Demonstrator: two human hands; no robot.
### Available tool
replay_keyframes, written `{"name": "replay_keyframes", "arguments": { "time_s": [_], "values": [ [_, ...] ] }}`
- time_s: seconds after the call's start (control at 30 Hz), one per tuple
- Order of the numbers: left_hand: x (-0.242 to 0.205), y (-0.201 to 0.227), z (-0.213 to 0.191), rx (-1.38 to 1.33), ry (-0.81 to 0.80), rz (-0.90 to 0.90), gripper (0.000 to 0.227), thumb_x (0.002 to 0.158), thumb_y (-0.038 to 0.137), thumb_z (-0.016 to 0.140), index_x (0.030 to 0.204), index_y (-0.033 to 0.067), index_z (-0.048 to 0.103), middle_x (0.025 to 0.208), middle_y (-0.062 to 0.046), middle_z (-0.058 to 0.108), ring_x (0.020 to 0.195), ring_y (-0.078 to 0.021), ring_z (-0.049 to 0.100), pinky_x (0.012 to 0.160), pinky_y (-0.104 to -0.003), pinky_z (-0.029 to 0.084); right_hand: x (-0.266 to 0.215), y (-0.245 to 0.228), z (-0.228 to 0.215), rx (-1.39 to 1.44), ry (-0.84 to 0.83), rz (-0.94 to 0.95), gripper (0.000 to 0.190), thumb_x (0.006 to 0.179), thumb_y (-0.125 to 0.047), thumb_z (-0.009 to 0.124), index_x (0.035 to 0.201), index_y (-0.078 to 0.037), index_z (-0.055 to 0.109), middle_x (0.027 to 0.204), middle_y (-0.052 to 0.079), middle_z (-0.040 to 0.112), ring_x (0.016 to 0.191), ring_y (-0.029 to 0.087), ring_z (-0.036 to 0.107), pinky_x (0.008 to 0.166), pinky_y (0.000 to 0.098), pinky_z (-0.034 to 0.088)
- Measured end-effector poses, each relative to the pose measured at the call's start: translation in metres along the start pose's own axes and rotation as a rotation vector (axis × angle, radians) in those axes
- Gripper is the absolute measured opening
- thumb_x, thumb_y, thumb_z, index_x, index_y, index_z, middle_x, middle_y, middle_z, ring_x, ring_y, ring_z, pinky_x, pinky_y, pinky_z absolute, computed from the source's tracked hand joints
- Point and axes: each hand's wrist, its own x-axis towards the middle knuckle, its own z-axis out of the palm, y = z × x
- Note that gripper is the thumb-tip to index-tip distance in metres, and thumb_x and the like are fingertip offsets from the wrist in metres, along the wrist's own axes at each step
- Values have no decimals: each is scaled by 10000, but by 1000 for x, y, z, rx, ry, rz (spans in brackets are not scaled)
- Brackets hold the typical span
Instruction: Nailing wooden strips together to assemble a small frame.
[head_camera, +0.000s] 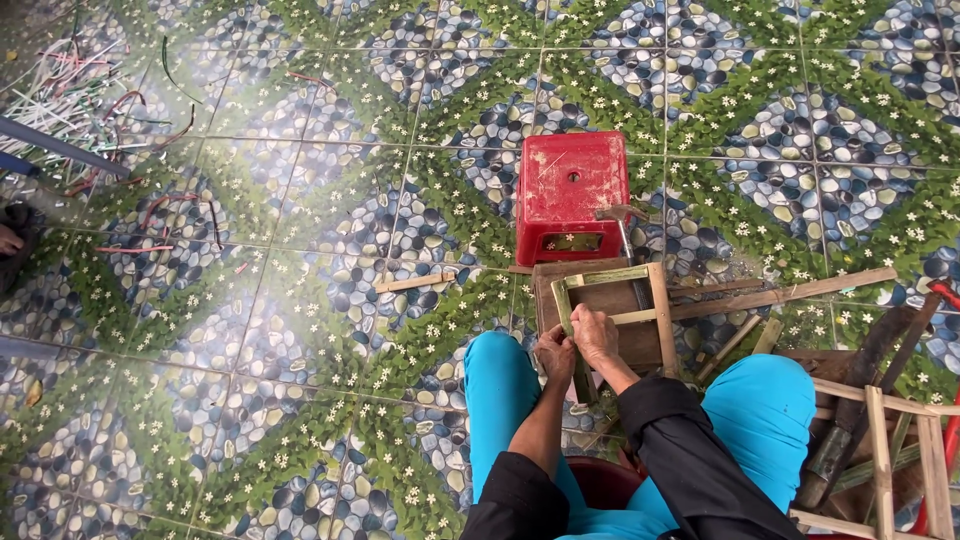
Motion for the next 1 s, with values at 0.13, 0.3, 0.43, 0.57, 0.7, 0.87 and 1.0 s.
{"name": "replay_keyframes", "arguments": {
  "time_s": [0.13,0.3,0.43,0.57,0.7,0.87,1.0],
  "values": [
    [2,-4,4,-5,12,2,228,712,131,681,880,247,783,697,-17,678,723,-188,688,696,-284,538,10,11,16,-61,-17,-78,46,908,-222,592,945,-211,617,931,94,767,955,338,745,844,483,589],
    [-6,7,-6,13,29,93,195,737,134,688,896,232,745,752,-23,634,760,-219,652,718,-310,529,7,12,16,-101,-11,-183,59,907,-215,568,954,-182,554,900,134,754,921,380,740,823,532,584],
    [-14,21,-15,29,28,147,179,752,135,692,905,223,722,784,-27,607,782,-237,630,732,-325,524,1,6,5,-90,-42,-174,34,900,-215,556,906,-190,578,898,113,760,934,369,737,829,511,582],
    [-22,39,-25,43,47,225,162,775,138,698,920,210,688,833,-33,567,815,-265,598,752,-349,517,7,5,7,-36,-60,-150,72,870,-251,519,862,-204,572,905,76,759,947,354,728,823,496,574],
    [-34,59,-34,58,67,303,156,797,141,704,934,196,654,881,-39,527,848,-293,566,773,-372,509,7,8,10,47,-72,-129,78,819,-303,558,796,-229,570,859,-2,754,947,284,730,811,434,577],
    [-43,91,-49,68,78,390,163,819,144,710,949,183,620,930,-45,486,881,-321,535,793,-395,502,4,-4,-3,-19,-27,-41,93,833,-194,628,835,-239,709,899,55,771,960,327,734,817,467,604],
    [-42,96,-48,142,101,422,160,805,126,713,916,176,610,973,-33,504,939,-328,542,777,-433,514,20,12,13,42,-9,67,130,790,-219,654,743,-300,743,871,38,776,947,333,736,812,460,610]
  ]
}}
